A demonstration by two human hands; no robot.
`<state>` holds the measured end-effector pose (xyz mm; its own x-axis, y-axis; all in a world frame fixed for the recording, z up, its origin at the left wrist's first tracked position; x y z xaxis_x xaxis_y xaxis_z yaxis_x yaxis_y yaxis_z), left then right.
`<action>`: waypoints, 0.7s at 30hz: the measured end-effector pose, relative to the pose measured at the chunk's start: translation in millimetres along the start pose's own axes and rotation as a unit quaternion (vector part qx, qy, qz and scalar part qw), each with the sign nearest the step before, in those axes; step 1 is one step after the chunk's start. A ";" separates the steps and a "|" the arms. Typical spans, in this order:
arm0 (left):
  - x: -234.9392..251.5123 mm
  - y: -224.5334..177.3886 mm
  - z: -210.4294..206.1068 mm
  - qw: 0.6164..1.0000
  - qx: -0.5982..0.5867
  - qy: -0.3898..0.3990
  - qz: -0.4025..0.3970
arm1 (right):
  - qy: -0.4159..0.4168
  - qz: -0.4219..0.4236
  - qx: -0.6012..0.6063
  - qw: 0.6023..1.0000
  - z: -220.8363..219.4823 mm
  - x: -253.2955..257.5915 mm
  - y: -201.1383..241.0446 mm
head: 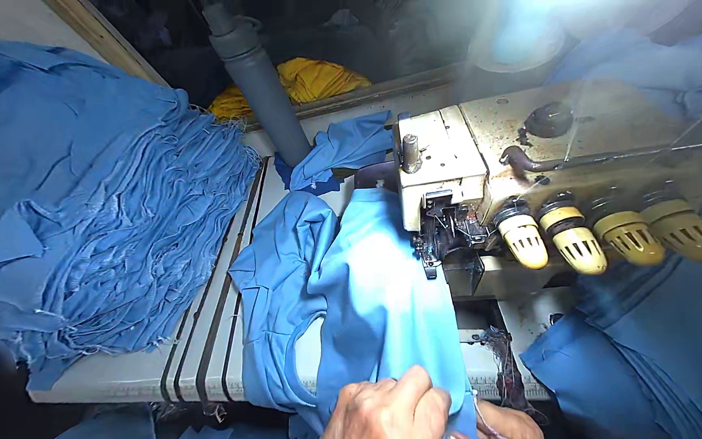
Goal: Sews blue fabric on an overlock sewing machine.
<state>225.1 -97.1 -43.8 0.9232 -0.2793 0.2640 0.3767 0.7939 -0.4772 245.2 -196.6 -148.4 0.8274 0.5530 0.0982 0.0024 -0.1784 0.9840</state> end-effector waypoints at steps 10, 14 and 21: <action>59.3 13.9 22.4 0.974 0.177 -0.132 -0.046 | -0.078 -0.015 0.055 0.995 -0.5 53.9 21.0; 75.1 7.7 15.2 0.964 0.227 -0.138 -0.019 | -0.103 -0.016 0.050 0.993 -0.7 60.5 21.4; 58.2 12.1 20.3 0.989 0.139 -0.034 0.028 | -0.123 0.016 0.010 0.992 -7.6 63.7 28.0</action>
<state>281.9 -92.8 -17.2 0.9311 -0.2011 0.3043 0.2810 0.9274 -0.2469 293.7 -160.2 -113.4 0.9395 0.3311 0.0873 -0.0170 -0.2094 0.9777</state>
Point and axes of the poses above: each hand's wrist, its own x-axis towards the middle knuckle, its own z-axis out of the back of the hand, y = z × x, the point moved 10 cm from there along x, towards the middle knuckle, and after that the axes turned 8 degrees about -x, right-handed, at the moved point
